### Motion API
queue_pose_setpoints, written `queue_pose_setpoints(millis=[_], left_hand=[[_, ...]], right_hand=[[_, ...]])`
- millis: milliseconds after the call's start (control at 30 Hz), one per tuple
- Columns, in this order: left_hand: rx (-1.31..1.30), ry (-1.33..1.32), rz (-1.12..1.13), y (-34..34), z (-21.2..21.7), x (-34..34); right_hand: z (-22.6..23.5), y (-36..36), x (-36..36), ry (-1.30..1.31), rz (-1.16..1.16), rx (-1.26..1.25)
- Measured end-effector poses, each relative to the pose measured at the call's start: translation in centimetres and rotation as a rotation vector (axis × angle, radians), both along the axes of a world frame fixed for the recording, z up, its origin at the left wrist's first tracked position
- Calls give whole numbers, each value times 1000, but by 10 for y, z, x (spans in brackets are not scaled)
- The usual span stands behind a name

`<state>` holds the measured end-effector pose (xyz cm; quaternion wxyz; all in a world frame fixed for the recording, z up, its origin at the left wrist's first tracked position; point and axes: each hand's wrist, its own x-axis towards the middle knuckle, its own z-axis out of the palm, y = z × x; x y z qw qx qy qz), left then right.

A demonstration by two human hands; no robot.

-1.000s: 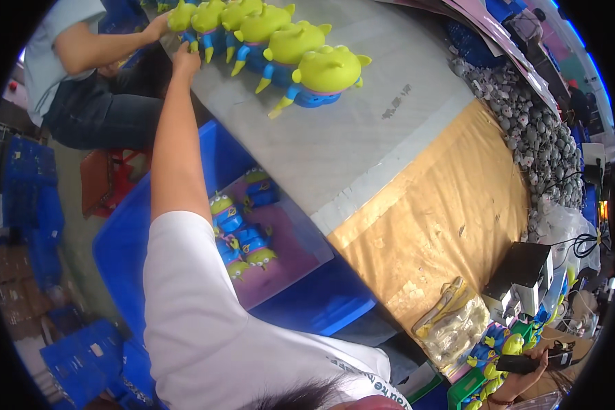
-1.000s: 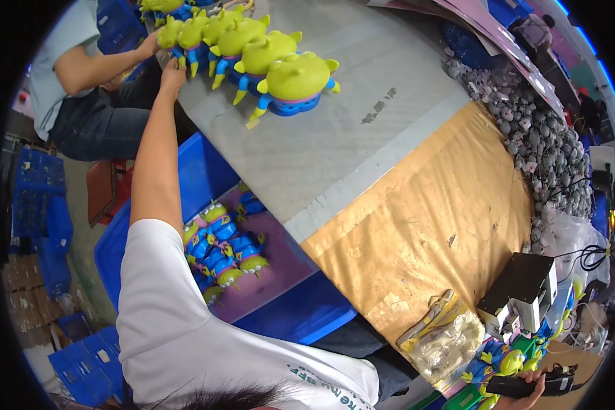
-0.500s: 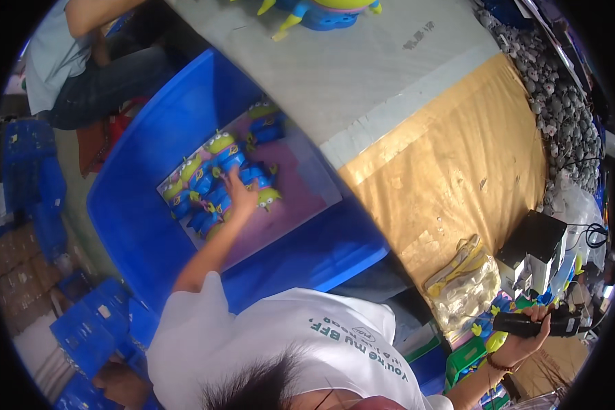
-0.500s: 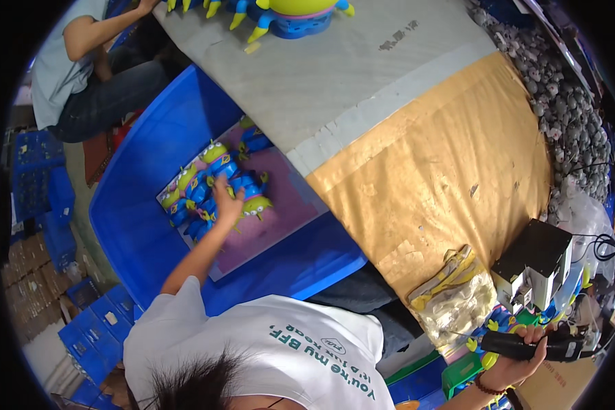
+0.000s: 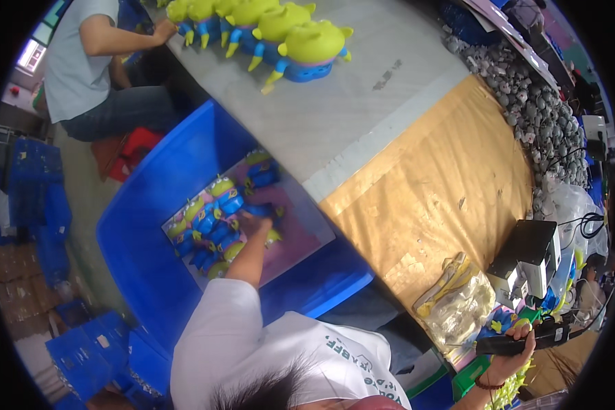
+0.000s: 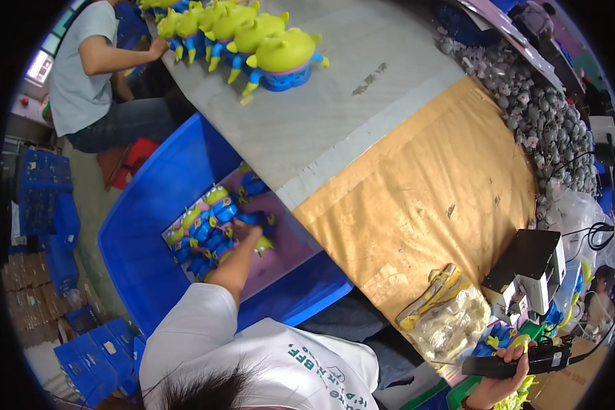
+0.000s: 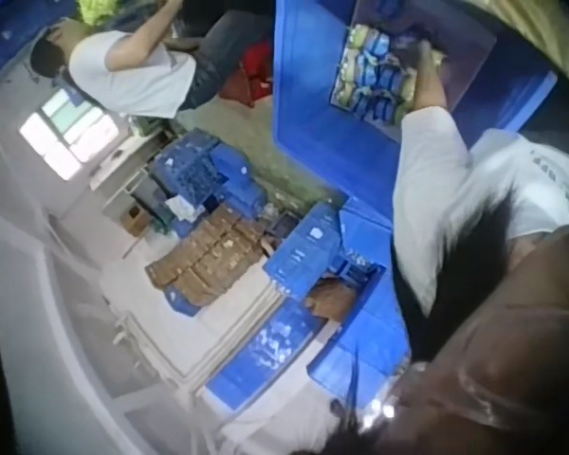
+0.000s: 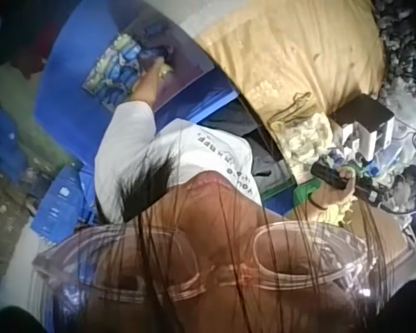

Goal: Cleaning toy alien figures with an air blower nozzle and placing them in a blue plastic bin.

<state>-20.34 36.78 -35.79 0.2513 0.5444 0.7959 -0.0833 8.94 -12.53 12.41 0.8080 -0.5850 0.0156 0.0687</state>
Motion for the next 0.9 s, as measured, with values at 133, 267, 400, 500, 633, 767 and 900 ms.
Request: queue_pose_setpoints(millis=[133, 267, 400, 500, 633, 767, 900], left_hand=[[325, -495, -285, -40, 32, -3], [490, -1110, -531, -64, 190, -7], [715, -1129, -765, -82, 339, 5], [901, -1145, -1067, -103, 381, 49], [838, -1598, -1245, -191, 402, 149], [580, -2046, -1158, -308, 386, 229], [509, -1967, -1247, -380, 371, 262]], right_hand=[[-3, -12, 2, -31, 41, 37], [-2, -28, -4, -47, 60, 100], [-6, -50, -5, -68, 48, 175], [-6, -71, -2, -108, 51, 225], [-3, -101, 0, -239, 38, 218], [23, -105, 15, -462, 21, 117], [43, -82, 45, -715, -19, 20]])
